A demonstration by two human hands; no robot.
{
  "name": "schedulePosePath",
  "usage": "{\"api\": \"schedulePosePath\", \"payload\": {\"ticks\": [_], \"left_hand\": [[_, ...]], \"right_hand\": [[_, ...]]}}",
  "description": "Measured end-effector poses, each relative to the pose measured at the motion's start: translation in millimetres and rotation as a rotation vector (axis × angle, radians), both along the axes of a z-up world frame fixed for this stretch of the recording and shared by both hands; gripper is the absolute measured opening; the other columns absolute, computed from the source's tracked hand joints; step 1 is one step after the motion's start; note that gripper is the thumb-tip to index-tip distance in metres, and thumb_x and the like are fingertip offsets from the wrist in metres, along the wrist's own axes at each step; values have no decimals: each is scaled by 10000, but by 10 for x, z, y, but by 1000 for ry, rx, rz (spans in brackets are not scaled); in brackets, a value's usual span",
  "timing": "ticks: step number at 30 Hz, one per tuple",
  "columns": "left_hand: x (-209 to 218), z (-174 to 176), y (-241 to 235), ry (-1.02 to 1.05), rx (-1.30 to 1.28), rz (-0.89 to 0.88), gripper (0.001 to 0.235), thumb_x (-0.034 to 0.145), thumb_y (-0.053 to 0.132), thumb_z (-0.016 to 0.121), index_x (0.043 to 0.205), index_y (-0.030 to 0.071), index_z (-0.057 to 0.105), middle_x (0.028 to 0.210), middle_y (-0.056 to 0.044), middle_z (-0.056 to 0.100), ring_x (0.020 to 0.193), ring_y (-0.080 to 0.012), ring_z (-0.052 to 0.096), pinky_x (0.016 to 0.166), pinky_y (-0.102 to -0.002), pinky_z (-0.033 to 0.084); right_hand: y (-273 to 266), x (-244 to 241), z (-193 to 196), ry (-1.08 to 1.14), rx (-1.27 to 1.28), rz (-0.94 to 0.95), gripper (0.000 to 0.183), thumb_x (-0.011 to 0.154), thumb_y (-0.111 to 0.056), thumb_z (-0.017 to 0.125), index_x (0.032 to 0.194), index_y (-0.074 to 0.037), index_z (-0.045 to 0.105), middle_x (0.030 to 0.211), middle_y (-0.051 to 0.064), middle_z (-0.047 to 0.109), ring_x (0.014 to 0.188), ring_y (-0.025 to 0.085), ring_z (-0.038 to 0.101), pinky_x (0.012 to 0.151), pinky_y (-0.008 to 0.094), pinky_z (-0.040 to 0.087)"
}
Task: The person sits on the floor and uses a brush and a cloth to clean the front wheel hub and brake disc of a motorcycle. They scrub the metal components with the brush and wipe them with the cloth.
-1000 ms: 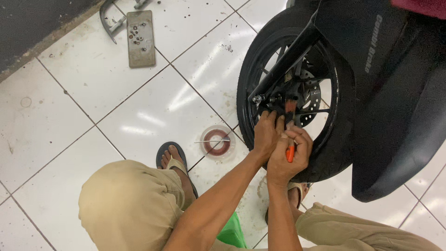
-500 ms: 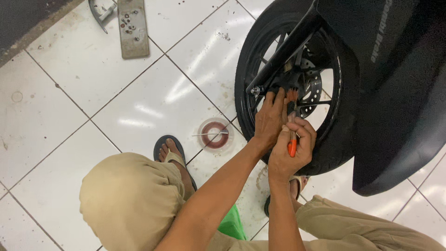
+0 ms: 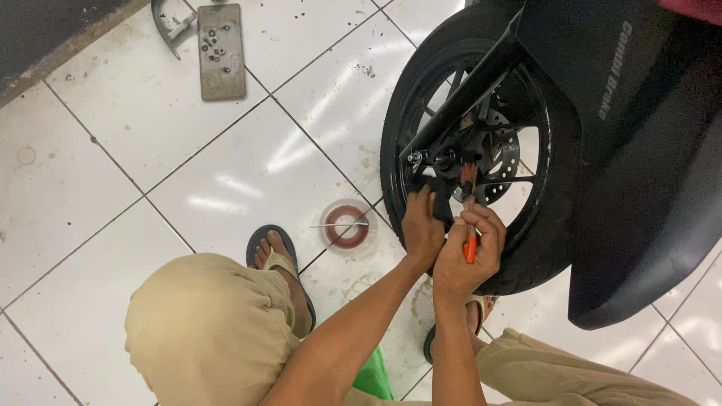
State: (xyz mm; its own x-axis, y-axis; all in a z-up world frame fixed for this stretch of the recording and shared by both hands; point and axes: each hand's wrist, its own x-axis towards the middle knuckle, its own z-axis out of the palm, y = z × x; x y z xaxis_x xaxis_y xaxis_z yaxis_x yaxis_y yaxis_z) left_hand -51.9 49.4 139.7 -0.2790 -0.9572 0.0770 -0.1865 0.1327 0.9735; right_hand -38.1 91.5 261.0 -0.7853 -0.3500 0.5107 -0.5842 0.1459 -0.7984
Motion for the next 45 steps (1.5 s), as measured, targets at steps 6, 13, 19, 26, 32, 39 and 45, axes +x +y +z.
{"api": "schedulePosePath", "payload": {"ticks": [6,13,19,26,32,39,45], "left_hand": [[-29,-179,-79,-212,15,-104,388,1128,277,379,1244,-1,623,954,-157,597,853,-368,677,637,-430,549],[555,-844,6,-502,-203,-314,307,1006,229,486,1198,81,674,929,-126,661,791,-360,710,628,-472,546],[629,-1180,-63,-460,-166,116,213,953,203,531,1053,108,693,841,-108,655,773,-323,708,653,-423,546],[740,-740,-324,-131,885,224,562,939,385,413,1273,15,672,1340,-264,628,1305,-439,540,1094,-494,396],[689,-581,-521,233,1143,294,481,805,314,562,1165,20,682,1118,-196,619,1075,-340,558,874,-394,422],[633,-877,-517,429,1250,345,338,725,330,702,981,115,752,785,-94,584,710,-262,625,599,-361,506],[677,-594,-502,457,1285,342,320,757,325,703,981,96,717,840,-97,587,784,-251,611,652,-368,496]], "right_hand": [[5,-7,-39,-29,-7,8,63,934,60,668,974,11,662,1060,166,625,1095,311,638,970,452,526],[47,84,-169,-95,39,42,105,924,63,638,974,-19,682,1055,154,640,1026,294,661,881,423,540],[150,163,-684,-300,243,27,172,872,-8,632,1026,-18,707,944,207,689,917,395,697,714,487,543],[18,154,-994,-210,462,188,162,993,1,615,1139,18,683,1133,252,674,1035,497,662,828,585,577],[-298,-64,-1426,-189,428,246,175,1021,-60,633,1182,-3,670,1206,243,638,1106,495,637,899,604,555],[-397,-82,-839,-186,260,296,261,1073,-62,545,1312,17,613,1350,284,569,1259,523,549,1028,620,473],[-329,-87,-1281,-223,378,351,278,1071,-38,531,1338,-1,598,1361,279,554,1254,531,538,1012,673,502]]}}
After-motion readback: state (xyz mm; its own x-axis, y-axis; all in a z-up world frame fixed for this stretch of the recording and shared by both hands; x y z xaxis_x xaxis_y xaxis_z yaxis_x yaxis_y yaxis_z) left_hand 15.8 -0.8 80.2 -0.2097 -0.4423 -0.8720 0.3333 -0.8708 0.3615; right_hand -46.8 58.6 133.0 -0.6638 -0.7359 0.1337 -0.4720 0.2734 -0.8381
